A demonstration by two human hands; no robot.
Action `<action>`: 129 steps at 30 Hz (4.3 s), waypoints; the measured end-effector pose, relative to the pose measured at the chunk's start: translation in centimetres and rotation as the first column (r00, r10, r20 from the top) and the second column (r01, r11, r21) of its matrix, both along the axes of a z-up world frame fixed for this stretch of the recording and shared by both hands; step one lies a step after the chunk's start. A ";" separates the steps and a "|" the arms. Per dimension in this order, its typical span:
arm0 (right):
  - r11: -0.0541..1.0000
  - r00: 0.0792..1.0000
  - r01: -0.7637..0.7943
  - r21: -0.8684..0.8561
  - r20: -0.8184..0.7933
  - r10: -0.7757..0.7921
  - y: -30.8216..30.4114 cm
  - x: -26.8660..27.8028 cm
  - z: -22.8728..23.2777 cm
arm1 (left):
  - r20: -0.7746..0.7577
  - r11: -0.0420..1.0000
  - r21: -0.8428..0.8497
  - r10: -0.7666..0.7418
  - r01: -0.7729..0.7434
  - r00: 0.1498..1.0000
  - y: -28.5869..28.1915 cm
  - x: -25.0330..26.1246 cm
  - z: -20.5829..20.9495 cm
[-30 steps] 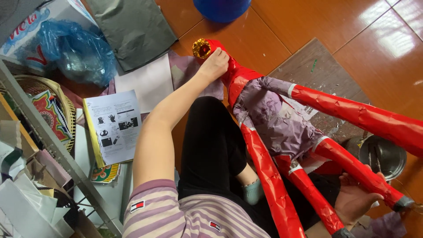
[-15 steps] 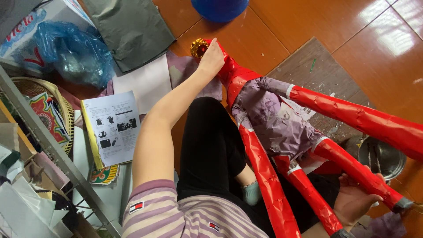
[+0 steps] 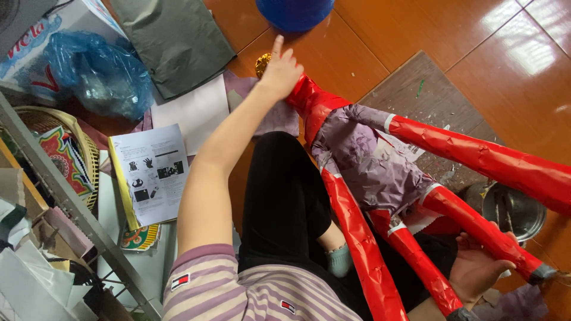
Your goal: Constructing a paper-mache sculpture by applying red paper strips and adhesive to a frame.
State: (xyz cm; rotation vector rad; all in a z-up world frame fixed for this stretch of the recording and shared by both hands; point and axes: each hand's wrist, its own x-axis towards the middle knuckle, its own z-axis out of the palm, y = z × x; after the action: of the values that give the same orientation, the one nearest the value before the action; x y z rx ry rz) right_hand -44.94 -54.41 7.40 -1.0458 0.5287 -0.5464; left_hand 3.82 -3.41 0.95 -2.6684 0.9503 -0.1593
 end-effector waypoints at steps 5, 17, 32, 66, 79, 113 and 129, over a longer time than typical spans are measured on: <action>0.998 0.999 0.004 -0.061 -0.053 -0.007 0.1 -0.2 0.0 | -0.195 0.871 -0.432 0.161 -0.232 0.968 6.2 2.0 4.1; 0.999 0.999 -0.034 -0.038 -0.032 0.033 0.1 -0.1 0.2 | -0.041 0.825 -0.558 0.086 -0.094 0.995 8.8 -1.5 0.6; 0.998 0.998 -0.050 0.024 0.033 0.049 -0.1 0.3 1.8 | -0.501 0.620 -0.729 -0.190 -0.292 0.845 4.2 -15.6 15.0; 0.193 0.957 -0.078 -0.978 -0.019 0.290 21.0 26.1 -1.7 | -0.504 -0.304 -0.794 -0.154 -0.526 0.850 -4.7 -26.3 0.3; 0.026 0.722 -0.670 -0.742 -0.659 -0.211 -1.2 10.1 -19.5 | -0.627 0.239 -0.779 -0.302 -0.580 0.718 -12.8 -26.2 0.9; 0.443 0.885 -0.148 -0.884 -0.318 -0.339 1.0 13.6 -11.8 | -0.916 0.341 -0.165 -0.401 -0.925 0.015 -24.8 -23.4 -14.3; 0.060 0.347 -0.836 -0.545 -0.611 -0.711 -14.3 3.5 -8.8 | -0.984 0.222 0.000 -0.175 -0.975 -0.040 -24.9 -22.0 -12.1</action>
State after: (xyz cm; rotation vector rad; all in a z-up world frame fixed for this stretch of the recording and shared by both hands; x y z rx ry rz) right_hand -41.44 -68.66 -1.43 -3.0961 1.1942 0.1564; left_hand -18.22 -28.28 -11.19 -3.6083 -0.7252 2.2170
